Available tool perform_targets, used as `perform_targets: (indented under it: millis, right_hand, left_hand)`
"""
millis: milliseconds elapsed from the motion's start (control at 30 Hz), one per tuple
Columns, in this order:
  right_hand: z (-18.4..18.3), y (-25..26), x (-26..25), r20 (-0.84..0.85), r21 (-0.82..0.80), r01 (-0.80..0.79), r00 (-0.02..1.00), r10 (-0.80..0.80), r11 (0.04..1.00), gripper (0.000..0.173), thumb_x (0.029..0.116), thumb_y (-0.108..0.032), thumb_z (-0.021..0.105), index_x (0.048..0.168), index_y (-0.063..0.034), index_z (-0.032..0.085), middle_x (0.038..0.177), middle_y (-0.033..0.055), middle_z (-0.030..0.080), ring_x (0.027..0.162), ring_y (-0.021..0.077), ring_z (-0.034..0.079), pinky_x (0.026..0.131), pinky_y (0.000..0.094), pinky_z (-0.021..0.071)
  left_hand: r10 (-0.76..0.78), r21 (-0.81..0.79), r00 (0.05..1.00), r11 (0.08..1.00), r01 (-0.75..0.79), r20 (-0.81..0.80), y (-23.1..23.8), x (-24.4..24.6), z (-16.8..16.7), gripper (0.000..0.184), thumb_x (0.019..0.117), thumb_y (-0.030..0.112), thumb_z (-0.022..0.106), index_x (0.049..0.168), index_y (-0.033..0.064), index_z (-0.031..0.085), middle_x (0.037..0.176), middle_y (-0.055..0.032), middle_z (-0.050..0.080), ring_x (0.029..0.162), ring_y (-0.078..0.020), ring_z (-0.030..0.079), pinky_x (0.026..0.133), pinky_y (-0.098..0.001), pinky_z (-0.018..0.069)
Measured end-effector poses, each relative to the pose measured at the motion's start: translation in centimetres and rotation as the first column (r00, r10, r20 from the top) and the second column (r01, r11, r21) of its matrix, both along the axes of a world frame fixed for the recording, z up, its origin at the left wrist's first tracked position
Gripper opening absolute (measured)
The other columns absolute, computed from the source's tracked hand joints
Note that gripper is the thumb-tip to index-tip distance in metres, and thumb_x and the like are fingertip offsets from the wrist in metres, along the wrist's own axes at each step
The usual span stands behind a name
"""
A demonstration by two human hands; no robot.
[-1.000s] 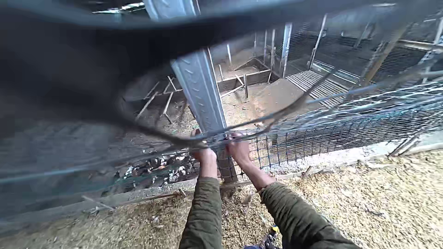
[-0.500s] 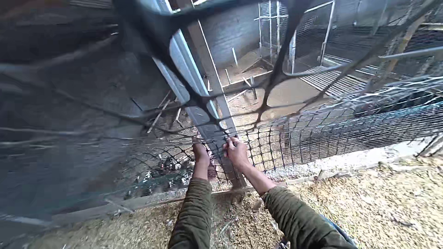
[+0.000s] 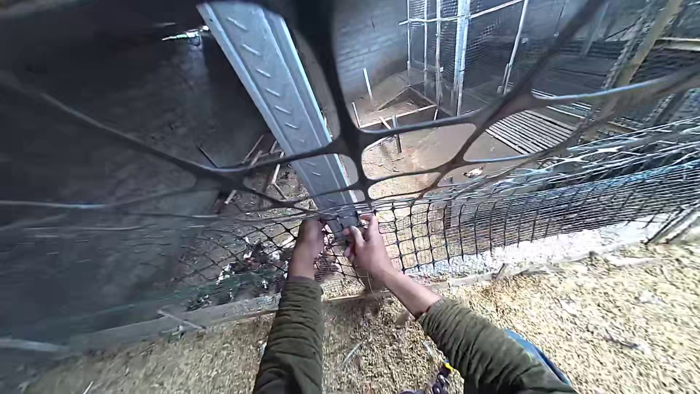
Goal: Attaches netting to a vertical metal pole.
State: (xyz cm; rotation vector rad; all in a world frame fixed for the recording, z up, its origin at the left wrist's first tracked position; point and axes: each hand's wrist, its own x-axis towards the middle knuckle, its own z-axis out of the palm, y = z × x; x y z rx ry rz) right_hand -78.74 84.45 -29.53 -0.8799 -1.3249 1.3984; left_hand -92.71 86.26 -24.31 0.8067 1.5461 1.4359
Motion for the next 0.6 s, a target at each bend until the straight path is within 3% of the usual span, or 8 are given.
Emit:
perform_targets:
  millis: [100, 233, 333, 467, 600]
  right_hand:
    - [-0.3, 0.1, 0.0, 0.061, 0.04, 0.022, 0.998, -0.024, 0.999, 0.047, 0.1092, -0.011, 0.044, 0.15, 0.003, 0.026, 0.106, 0.0146, 0.073, 0.064, 0.0174, 0.07, 0.06, 0.0355, 0.0616]
    - [-0.9, 0.2, 0.4, 0.319, 0.16, 0.04, 0.943, -0.09, 0.986, 0.054, 0.1073, -0.012, 0.046, 0.154, 0.0054, 0.025, 0.103, 0.0184, 0.069, 0.091, 0.0286, 0.071, 0.086, 0.0465, 0.0582]
    - [-0.6, 0.3, 1.5, 0.409, 0.174, 0.028, 0.907, -0.099, 0.984, 0.044, 0.109, -0.016, 0.045, 0.146, 0.007, 0.035, 0.11, 0.0209, 0.069, 0.102, 0.0322, 0.07, 0.093, 0.0481, 0.0561]
    - [-0.2, 1.1, 2.4, 0.394, 0.156, 0.096, 0.907, -0.151, 0.983, 0.032, 0.1091, -0.017, 0.044, 0.127, 0.004, 0.06, 0.105, 0.014, 0.074, 0.094, 0.0244, 0.073, 0.088, 0.0437, 0.0574]
    - [-0.6, 1.8, 2.2, 0.246, 0.114, 0.223, 0.938, -0.245, 0.968, 0.029, 0.1067, -0.021, 0.053, 0.113, 0.0013, 0.07, 0.092, 0.0091, 0.076, 0.066, 0.0168, 0.07, 0.064, 0.0364, 0.0605]
  left_hand:
    - [-0.015, 0.0, 1.0, 1.0, 0.015, -0.005, -0.2, -0.1, 0.0, 0.046, 0.1137, 0.029, 0.02, 0.143, 0.0059, 0.047, 0.141, -0.0131, 0.055, 0.129, -0.0231, 0.051, 0.103, -0.0485, 0.0418]
    - [-0.01, 0.011, 1.0, 1.0, 0.01, -0.013, -0.1, -0.1, -0.2, 0.042, 0.113, 0.023, 0.024, 0.141, 0.0039, 0.048, 0.14, -0.0145, 0.055, 0.126, -0.0229, 0.052, 0.101, -0.0469, 0.0426]
    - [0.005, 0.029, 1.0, 1.0, -0.005, -0.01, 0.2, -0.1, -0.2, 0.039, 0.1126, 0.021, 0.026, 0.137, 0.0017, 0.05, 0.136, -0.0156, 0.055, 0.123, -0.0237, 0.053, 0.1, -0.0467, 0.0435]
    - [0.024, 0.038, 1.0, 0.999, -0.024, 0.007, 0.4, 0.0, -0.3, 0.04, 0.113, 0.024, 0.027, 0.139, 0.0042, 0.051, 0.135, -0.0147, 0.057, 0.121, -0.0234, 0.055, 0.099, -0.0457, 0.045]
    - [0.028, 0.042, 1.0, 0.999, -0.028, 0.003, 0.5, -0.1, -0.5, 0.038, 0.1127, 0.024, 0.027, 0.134, 0.0053, 0.053, 0.131, -0.0127, 0.059, 0.119, -0.0221, 0.056, 0.096, -0.0452, 0.0463]
